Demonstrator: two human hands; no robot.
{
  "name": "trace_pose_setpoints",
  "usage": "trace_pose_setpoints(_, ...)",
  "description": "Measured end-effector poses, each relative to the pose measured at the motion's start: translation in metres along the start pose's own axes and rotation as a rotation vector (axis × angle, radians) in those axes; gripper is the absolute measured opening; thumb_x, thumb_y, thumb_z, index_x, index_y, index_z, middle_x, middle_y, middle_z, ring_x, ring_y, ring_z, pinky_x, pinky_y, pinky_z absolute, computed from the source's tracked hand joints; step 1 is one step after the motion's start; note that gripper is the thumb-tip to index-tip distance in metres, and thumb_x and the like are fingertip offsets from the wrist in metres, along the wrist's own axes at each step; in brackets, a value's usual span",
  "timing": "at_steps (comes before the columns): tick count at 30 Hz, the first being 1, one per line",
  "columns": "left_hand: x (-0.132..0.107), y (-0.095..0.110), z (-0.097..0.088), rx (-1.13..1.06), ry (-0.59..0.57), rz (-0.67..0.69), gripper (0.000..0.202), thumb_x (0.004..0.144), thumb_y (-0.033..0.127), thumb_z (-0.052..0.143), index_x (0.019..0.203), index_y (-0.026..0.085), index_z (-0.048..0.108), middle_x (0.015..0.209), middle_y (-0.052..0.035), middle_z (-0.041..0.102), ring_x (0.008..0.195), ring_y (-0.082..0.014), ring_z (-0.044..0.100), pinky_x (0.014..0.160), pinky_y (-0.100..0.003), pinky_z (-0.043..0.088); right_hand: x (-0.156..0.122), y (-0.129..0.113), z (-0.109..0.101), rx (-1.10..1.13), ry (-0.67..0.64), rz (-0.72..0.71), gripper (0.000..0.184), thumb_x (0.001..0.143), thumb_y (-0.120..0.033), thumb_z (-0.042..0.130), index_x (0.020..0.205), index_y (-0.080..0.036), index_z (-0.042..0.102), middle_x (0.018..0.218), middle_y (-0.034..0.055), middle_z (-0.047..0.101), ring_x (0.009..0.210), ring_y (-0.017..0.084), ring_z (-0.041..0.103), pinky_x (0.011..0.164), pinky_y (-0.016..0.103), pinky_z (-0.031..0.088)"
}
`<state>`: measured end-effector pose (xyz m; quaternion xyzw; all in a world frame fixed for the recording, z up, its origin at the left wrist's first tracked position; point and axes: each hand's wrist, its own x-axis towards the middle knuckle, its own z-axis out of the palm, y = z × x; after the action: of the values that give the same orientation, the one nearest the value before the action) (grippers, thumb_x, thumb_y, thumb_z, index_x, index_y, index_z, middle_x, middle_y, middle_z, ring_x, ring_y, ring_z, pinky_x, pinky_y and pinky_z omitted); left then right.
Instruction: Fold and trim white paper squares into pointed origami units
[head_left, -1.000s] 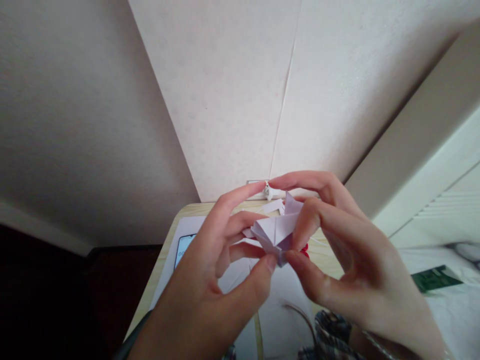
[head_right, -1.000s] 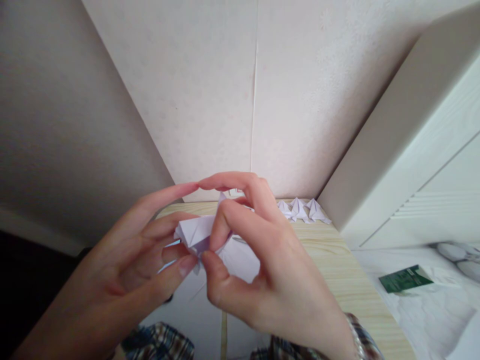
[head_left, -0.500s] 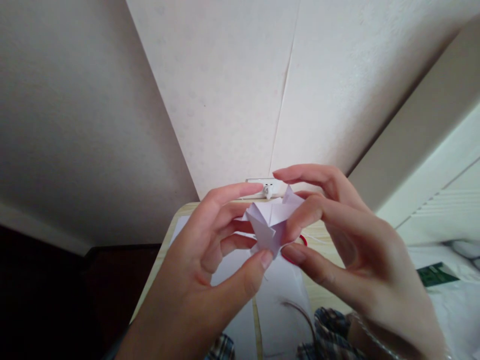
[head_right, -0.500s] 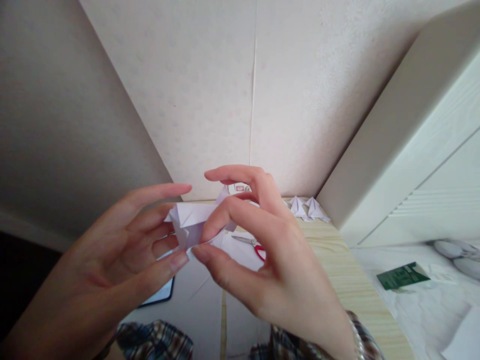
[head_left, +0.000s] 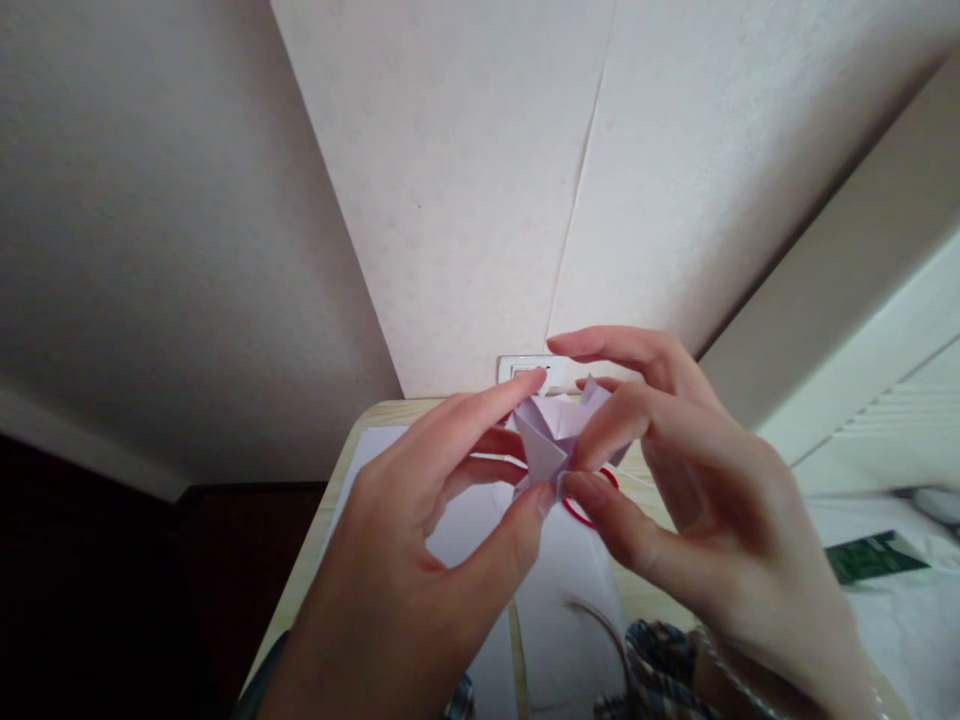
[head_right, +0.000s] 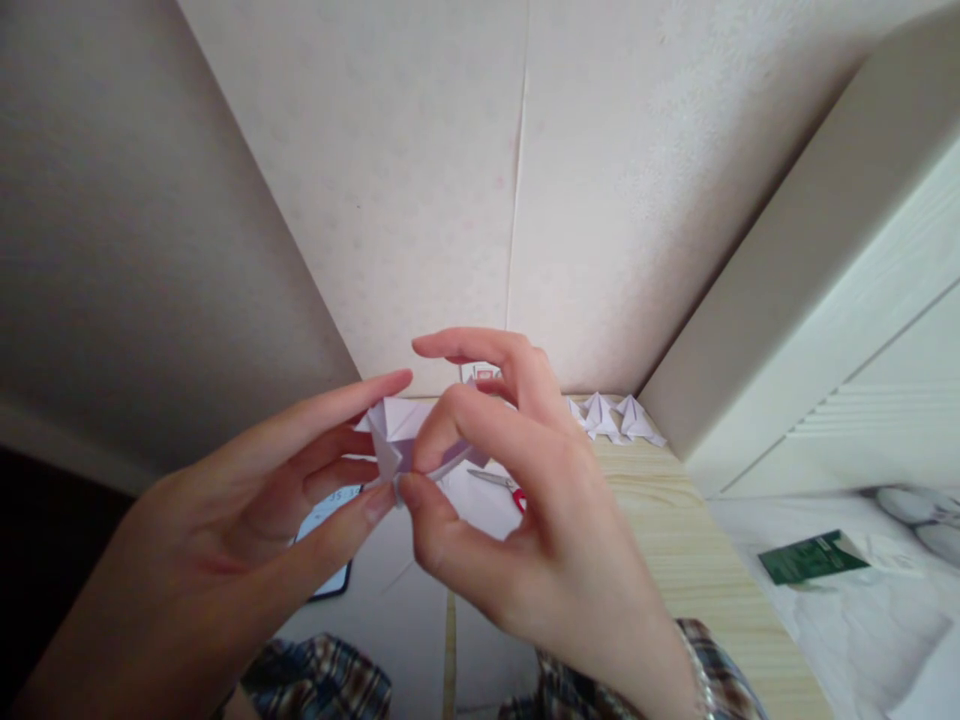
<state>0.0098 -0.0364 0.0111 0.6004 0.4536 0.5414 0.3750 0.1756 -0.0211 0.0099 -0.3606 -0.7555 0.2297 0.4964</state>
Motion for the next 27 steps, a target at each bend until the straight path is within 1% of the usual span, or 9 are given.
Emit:
trace_pose_setpoints(4,0.0001,0.0025,0.0011,0.022,0.002,-0.005,0.038,0.08,0.017,0.076,0.114,0.032,0.075,0.108,0.0047,0.078,0.089,-0.0158,0.074,0.082,-0.023,0.062,0.0018,0.0008,0.0013,0.02,0.002,-0.001,0.022,0.078,-0.005,0.066,0.072,-0.024,0.055,0.128,0.0022,0.058,0.125,0.025,0.053,0.094,0.035,0.054)
trace_pose_setpoints(8,0.0006,0.0018,0.0011,0.04,-0.015,0.0,0.039,0.079,0.018,0.075,0.116,0.031,0.074,0.11,0.003,0.078,0.088,-0.019,0.074,0.083,-0.029,0.063,0.0016,-0.0003,0.0015,0.013,-0.011,-0.004,0.023,0.077,-0.003,0.063,0.071,-0.024,0.055,0.126,0.0029,0.059,0.125,0.025,0.055,0.094,0.036,0.054)
trace_pose_setpoints(10,0.0008,0.0013,0.0013,0.053,-0.02,-0.003,0.04,0.079,0.019,0.075,0.117,0.03,0.073,0.112,0.0024,0.078,0.088,-0.02,0.074,0.083,-0.031,0.063,0.0017,-0.0008,0.0019,0.012,-0.014,-0.004,0.023,0.076,-0.003,0.062,0.071,-0.024,0.054,0.126,0.0031,0.059,0.124,0.025,0.055,0.094,0.035,0.054)
trace_pose_setpoints(15,0.0012,0.0019,0.002,0.061,-0.03,-0.01,0.041,0.078,0.018,0.073,0.117,0.029,0.073,0.112,0.0028,0.078,0.089,-0.0189,0.073,0.084,-0.028,0.062,0.0028,-0.0022,0.0029,0.043,-0.038,0.012,0.023,0.076,-0.002,0.061,0.072,-0.024,0.054,0.127,0.0011,0.058,0.126,0.021,0.055,0.095,0.028,0.052)
trace_pose_setpoints(19,0.0008,0.0017,0.0013,0.06,-0.008,-0.012,0.042,0.078,0.016,0.072,0.118,0.029,0.073,0.114,0.0038,0.077,0.088,-0.0165,0.073,0.082,-0.025,0.062,0.0032,-0.0039,0.0043,0.049,-0.05,0.015,0.023,0.075,-0.001,0.061,0.071,-0.023,0.053,0.125,0.0018,0.06,0.122,0.019,0.057,0.093,0.027,0.053)
trace_pose_setpoints(21,0.0004,0.001,0.0003,0.067,0.0,-0.017,0.042,0.078,0.017,0.073,0.118,0.031,0.073,0.114,0.004,0.077,0.087,-0.0168,0.074,0.084,-0.027,0.062,0.0035,-0.0043,0.0048,0.042,-0.047,0.017,0.024,0.075,-0.001,0.061,0.071,-0.023,0.053,0.125,0.0018,0.06,0.122,0.019,0.057,0.093,0.027,0.053)
trace_pose_setpoints(24,-0.0002,0.0001,-0.0011,0.072,-0.023,-0.021,0.042,0.078,0.02,0.074,0.119,0.032,0.073,0.116,0.0026,0.077,0.087,-0.0191,0.075,0.087,-0.031,0.062,0.0035,-0.0042,0.0046,0.029,-0.039,0.01,0.024,0.075,-0.001,0.061,0.071,-0.023,0.053,0.125,0.0018,0.06,0.123,0.02,0.057,0.093,0.028,0.053)
trace_pose_setpoints(27,-0.0004,-0.0006,-0.0015,0.067,-0.025,-0.021,0.042,0.078,0.02,0.075,0.119,0.031,0.073,0.118,0.0017,0.077,0.089,-0.0203,0.075,0.087,-0.031,0.063,0.0033,-0.0044,0.0037,0.021,-0.043,0.003,0.024,0.075,-0.002,0.062,0.071,-0.023,0.052,0.125,0.0021,0.06,0.123,0.021,0.057,0.092,0.03,0.053)
